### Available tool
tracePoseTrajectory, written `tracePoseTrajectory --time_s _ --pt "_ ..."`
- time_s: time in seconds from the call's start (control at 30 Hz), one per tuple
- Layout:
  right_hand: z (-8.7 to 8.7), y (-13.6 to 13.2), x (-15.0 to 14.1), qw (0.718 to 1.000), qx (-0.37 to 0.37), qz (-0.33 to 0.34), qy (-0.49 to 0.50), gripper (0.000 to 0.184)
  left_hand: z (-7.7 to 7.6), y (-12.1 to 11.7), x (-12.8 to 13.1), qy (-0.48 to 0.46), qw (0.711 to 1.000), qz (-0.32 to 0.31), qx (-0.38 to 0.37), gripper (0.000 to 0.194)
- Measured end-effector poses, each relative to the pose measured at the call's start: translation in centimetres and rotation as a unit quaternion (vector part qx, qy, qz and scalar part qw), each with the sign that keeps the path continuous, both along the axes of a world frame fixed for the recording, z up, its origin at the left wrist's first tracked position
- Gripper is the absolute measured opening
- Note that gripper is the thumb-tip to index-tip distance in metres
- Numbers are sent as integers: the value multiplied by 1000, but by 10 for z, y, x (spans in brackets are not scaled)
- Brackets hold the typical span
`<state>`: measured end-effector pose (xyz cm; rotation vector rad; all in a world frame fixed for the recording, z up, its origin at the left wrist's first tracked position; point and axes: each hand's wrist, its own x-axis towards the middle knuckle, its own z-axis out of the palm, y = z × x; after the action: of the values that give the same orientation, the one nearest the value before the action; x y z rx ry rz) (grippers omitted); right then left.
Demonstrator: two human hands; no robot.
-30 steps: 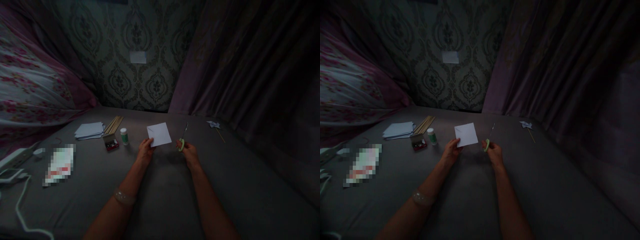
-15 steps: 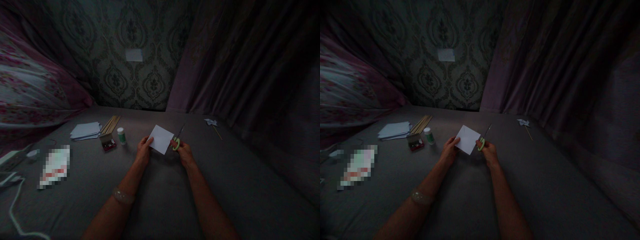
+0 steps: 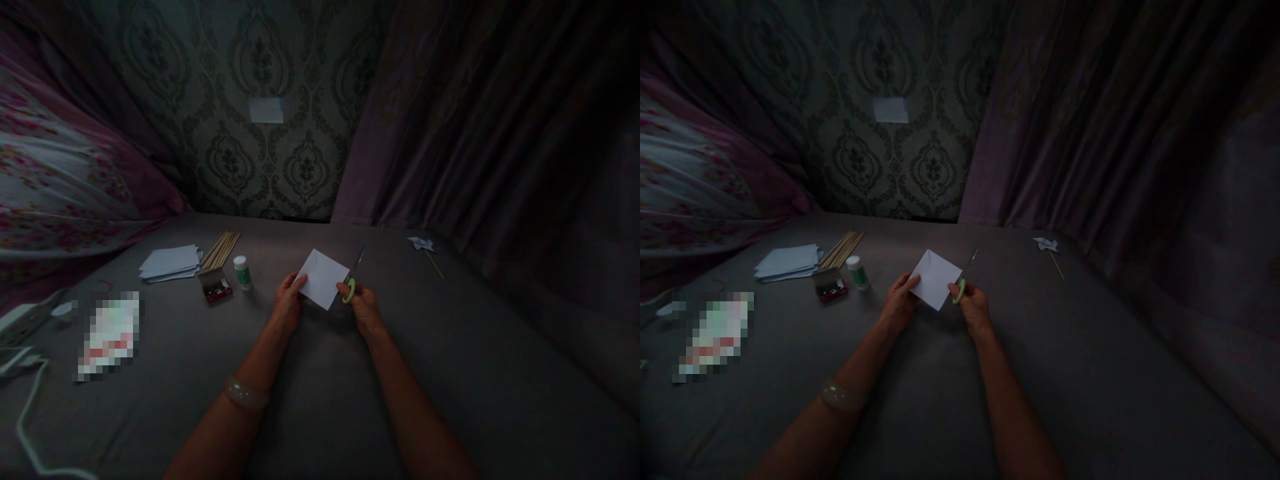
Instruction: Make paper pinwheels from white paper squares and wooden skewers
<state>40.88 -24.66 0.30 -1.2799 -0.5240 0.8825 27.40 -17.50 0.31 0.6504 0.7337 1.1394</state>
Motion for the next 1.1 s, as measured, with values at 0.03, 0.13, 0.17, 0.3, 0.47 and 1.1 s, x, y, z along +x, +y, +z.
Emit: tracePoseTrajectory --time_s 0.03,0.13,0.17,0.3,0.47,1.1 --pt "-1 0 0 1000 4 0 -4 36 0 -1 0 -1 1000 -3 1 41" --pt "-3 0 0 1000 12 -2 -23 35 -1 -2 2 -6 1000 -12 2 40" --pt "-4 0 0 999 14 -4 -28 34 -1 -3 2 -5 1000 -15 2 40" --pt "-8 2 2 999 20 -16 -39 33 -1 -4 2 -2 1000 -21 -4 39" --pt "-13 3 4 998 29 -32 -41 32 -3 -3 2 -13 999 -34 -11 37" --pt "-3 1 7 995 37 -51 -81 37 -6 -16 8 110 990 -87 28 29"
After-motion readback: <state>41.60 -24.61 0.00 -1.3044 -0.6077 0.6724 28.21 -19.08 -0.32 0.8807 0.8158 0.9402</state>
